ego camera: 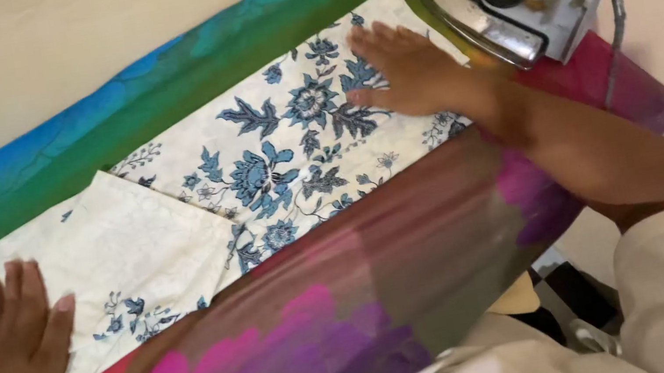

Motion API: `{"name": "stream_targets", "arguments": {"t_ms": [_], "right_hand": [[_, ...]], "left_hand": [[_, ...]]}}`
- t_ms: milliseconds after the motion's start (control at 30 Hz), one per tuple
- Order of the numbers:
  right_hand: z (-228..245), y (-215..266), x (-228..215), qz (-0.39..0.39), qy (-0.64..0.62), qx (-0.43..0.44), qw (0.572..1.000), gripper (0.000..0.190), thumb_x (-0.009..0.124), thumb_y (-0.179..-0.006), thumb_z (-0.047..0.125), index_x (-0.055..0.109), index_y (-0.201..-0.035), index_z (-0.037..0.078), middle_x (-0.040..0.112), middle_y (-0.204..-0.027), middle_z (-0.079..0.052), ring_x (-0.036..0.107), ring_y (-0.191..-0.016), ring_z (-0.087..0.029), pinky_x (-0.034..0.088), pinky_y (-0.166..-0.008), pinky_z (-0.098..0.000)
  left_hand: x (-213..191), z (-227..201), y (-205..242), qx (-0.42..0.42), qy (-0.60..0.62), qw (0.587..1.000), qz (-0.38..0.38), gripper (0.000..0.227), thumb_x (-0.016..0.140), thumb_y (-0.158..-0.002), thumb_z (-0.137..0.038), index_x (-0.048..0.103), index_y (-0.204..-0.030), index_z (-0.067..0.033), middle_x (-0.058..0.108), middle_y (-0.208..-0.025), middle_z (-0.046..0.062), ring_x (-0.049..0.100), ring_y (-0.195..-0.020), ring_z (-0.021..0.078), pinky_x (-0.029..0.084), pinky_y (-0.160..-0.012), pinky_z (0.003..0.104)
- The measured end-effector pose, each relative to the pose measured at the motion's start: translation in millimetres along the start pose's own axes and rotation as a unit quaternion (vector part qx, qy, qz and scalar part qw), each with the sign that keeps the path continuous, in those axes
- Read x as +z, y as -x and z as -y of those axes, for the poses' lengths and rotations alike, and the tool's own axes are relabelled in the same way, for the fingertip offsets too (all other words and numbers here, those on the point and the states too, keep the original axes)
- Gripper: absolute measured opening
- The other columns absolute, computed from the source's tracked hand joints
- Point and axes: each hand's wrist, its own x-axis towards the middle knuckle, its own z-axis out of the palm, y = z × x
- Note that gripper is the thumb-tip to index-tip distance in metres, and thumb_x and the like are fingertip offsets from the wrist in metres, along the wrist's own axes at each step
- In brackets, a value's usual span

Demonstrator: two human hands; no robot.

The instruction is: Ironing and folding a shirt on a workspace.

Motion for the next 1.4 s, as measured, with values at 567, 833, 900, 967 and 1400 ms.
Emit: {"name": "stream_targets", "arguments": {"t_ms": [567, 833, 900, 967, 1400], "right_hand": [[-50.8, 5.1, 3.3, -0.178, 0.041, 0.179, 0.967, 0.063, 0.063, -0.102, 0.054, 0.058, -0.136, 0.001, 0.062, -0.126, -0.026, 0.059, -0.112, -0.048, 0.05, -0.083, -0.0588], [-44.5, 14.8, -5.5, -0.094, 0.042, 0.282, 0.954, 0.082, 0.058, -0.103, 0.075, 0.07, -0.111, -0.006, 0.072, -0.11, -0.025, 0.07, -0.095, -0.044, 0.055, -0.072, -0.0537], [-52.4, 18.8, -8.8, -0.11, -0.031, 0.249, 0.962, 0.081, 0.068, -0.095, 0.068, 0.063, -0.127, -0.007, 0.068, -0.12, -0.023, 0.066, -0.101, -0.045, 0.049, -0.073, -0.0534], [-56.6, 18.4, -10.7, -0.108, -0.062, 0.249, 0.96, 0.067, 0.071, -0.094, 0.064, 0.062, -0.106, -0.001, 0.062, -0.1, -0.017, 0.06, -0.086, -0.036, 0.04, -0.065, -0.0489], [-59.6, 19.6, -11.9, -0.103, -0.098, 0.242, 0.96, 0.061, 0.065, -0.097, 0.051, 0.064, -0.123, -0.004, 0.067, -0.119, -0.023, 0.065, -0.101, -0.041, 0.045, -0.078, -0.0496]], "left_hand": [[-7.4, -7.3, 4.7, -0.008, 0.028, 1.0, 0.011, 0.079, 0.025, -0.096, -0.057, 0.011, -0.165, -0.0225, 0.0, -0.176, -0.002, -0.005, -0.161, 0.0253, -0.011, -0.12, 0.057], [-7.6, -7.8, 6.6, -0.01, 0.039, 0.999, 0.008, 0.078, 0.027, -0.096, -0.057, 0.011, -0.166, -0.0252, 0.001, -0.176, -0.004, -0.007, -0.161, 0.0222, -0.013, -0.121, 0.055], [-7.1, -6.2, 5.3, -0.001, 0.024, 1.0, 0.009, 0.078, 0.025, -0.097, -0.056, 0.01, -0.166, -0.0234, 0.001, -0.175, -0.002, -0.006, -0.161, 0.0247, -0.012, -0.121, 0.056], [-9.5, -9.6, 8.3, -0.006, 0.028, 1.0, 0.01, 0.078, 0.025, -0.097, -0.057, 0.01, -0.166, -0.0235, 0.001, -0.176, -0.002, -0.006, -0.161, 0.024, -0.012, -0.121, 0.056], [-4.3, -2.8, 4.7, 0.0, 0.029, 1.0, 0.005, 0.078, 0.025, -0.097, -0.058, 0.011, -0.165, -0.0227, 0.001, -0.176, -0.002, -0.006, -0.161, 0.0234, -0.012, -0.121, 0.057]]}}
